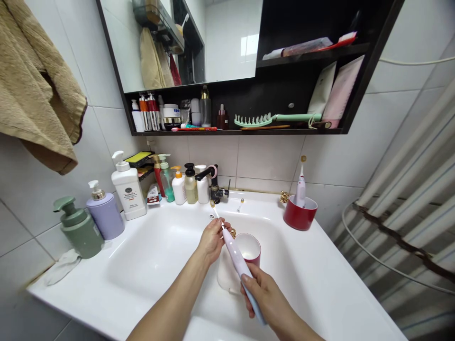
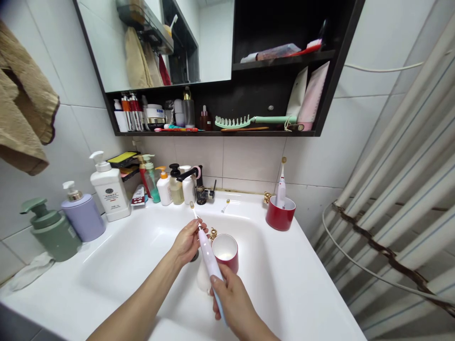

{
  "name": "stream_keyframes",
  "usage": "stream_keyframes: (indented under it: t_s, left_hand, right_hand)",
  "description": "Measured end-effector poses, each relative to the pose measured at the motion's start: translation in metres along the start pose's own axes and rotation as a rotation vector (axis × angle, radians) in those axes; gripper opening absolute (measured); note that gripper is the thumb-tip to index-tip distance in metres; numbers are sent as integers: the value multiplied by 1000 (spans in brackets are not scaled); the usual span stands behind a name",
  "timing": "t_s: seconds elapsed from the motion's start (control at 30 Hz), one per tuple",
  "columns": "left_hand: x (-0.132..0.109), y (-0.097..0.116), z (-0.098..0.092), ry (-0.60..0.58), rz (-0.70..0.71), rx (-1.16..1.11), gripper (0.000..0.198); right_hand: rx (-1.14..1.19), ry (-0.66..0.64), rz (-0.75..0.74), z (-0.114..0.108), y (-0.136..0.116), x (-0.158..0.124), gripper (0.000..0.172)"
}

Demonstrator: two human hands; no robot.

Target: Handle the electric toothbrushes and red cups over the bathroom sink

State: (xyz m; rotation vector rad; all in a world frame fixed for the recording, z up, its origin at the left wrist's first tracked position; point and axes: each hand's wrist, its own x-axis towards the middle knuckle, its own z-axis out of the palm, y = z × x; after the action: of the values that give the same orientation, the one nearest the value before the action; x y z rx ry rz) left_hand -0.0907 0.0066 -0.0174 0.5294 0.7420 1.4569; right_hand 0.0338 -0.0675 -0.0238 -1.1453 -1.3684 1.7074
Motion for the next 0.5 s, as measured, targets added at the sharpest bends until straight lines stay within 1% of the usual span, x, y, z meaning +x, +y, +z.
stream_keyframes:
  t_s: [0.2, 0.5]
  left_hand:
    - [-2, -2, 2, -10, 21, 13, 9]
    - [-2, -5, 4, -14, 16, 20, 11]
  right_hand:
    - [-17, 24, -4, -1, 2, 1, 30]
    - [16, 23, 17, -1, 1, 1, 33]
